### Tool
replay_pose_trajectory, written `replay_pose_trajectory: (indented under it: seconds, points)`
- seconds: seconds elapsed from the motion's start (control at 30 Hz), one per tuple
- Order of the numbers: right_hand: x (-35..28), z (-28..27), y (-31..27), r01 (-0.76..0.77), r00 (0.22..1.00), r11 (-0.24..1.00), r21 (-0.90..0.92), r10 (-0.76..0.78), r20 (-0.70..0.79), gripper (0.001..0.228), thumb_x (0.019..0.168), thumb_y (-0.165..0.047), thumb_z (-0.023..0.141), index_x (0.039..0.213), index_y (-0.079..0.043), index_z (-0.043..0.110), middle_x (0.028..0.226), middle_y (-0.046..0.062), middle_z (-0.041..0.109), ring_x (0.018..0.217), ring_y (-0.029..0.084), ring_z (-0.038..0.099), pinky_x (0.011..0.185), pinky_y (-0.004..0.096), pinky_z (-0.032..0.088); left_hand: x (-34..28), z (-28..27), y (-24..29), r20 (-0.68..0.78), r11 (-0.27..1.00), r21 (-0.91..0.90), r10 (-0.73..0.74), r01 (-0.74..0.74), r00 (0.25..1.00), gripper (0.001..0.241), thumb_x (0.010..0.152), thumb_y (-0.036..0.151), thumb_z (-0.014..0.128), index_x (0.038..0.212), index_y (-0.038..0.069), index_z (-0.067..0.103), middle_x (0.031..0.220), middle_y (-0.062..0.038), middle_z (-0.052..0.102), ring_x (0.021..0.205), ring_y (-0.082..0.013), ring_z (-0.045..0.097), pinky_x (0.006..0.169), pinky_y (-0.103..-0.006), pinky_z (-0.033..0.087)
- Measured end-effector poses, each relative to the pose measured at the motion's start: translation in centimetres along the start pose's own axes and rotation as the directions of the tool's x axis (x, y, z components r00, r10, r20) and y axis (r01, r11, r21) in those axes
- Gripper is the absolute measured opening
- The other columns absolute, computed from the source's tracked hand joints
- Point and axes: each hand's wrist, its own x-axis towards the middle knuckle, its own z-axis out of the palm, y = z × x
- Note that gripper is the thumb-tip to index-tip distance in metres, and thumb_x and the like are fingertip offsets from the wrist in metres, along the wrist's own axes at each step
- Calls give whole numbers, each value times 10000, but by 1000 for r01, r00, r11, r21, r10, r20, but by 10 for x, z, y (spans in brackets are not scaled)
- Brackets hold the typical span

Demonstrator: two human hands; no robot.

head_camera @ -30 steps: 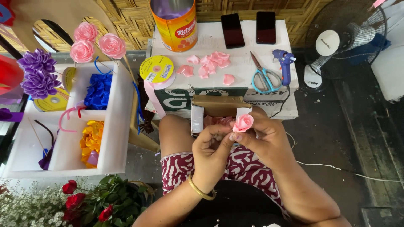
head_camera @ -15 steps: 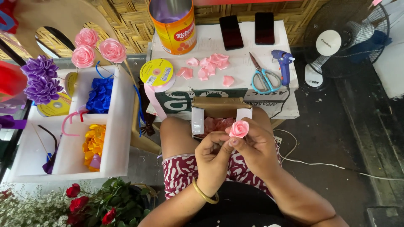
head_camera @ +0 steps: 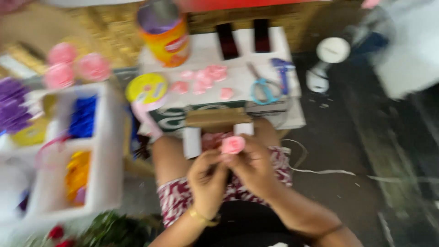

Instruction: The person assembles a pink artificial flower by attaching pre-cut petals to a wooden stick using a hot glue gun. They repeatedly pick up petals, apply glue, and press them onto the stick to form a rose shape.

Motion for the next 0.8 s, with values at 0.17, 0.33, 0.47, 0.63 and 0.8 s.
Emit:
replay_pose_trajectory:
  seconds: [0.17, 0.33, 0.47, 0.63, 0.8]
  points:
    - [4, -1, -4, 30, 999, 999, -32, -30, -16, 156, 996, -233, 674, 1039, -85, 691, 889, -10, 619, 734, 94, 519, 649, 249, 428, 8, -27, -8, 165, 979, 130, -176, 155, 970, 139, 893, 88, 711, 1011, 46, 770, 1019, -92, 779, 950, -163, 731, 901, -272, 568]
    - [-5, -60, -1, 64, 978, 989, -135, -90, -190, 205, 1035, -263, 616, 928, -89, 628, 819, 19, 510, 749, 153, 470, 715, 311, 372, 76, -87, -196, 142, 937, 129, -342, 326, 929, 300, 882, 44, 710, 1176, -18, 697, 1087, -165, 753, 928, -189, 724, 827, -243, 580]
    - [-25, -99, 21, 63, 916, 989, -137, -112, -386, 151, 1029, -161, 633, 964, -25, 634, 902, 143, 628, 879, 239, 608, 885, 423, 492, 196, -140, -335, 180, 934, 170, -343, 315, 922, 204, 916, 75, 688, 1103, -6, 693, 1015, -145, 726, 892, -176, 689, 808, -252, 551]
    - [-49, -163, -47, 67, 757, 994, -81, -104, -645, 63, 975, -10, 622, 1020, -51, 641, 983, 80, 604, 983, 231, 635, 996, 373, 514, 171, -182, -355, 163, 923, 236, -347, 305, 924, 121, 958, 113, 662, 1012, 8, 687, 926, -121, 693, 846, -159, 644, 783, -264, 514]
    - [-124, -283, -76, -384, 384, 327, -864, -794, -471, 349, 1212, -174, 335, 1351, 80, 531, 1114, 266, 636, 1002, 338, 628, 936, 445, 530, 44, -282, -307, 126, 865, 378, -400, 329, 908, 159, 1000, 152, 636, 921, 23, 682, 837, -96, 661, 800, -142, 599, 759, -275, 478]
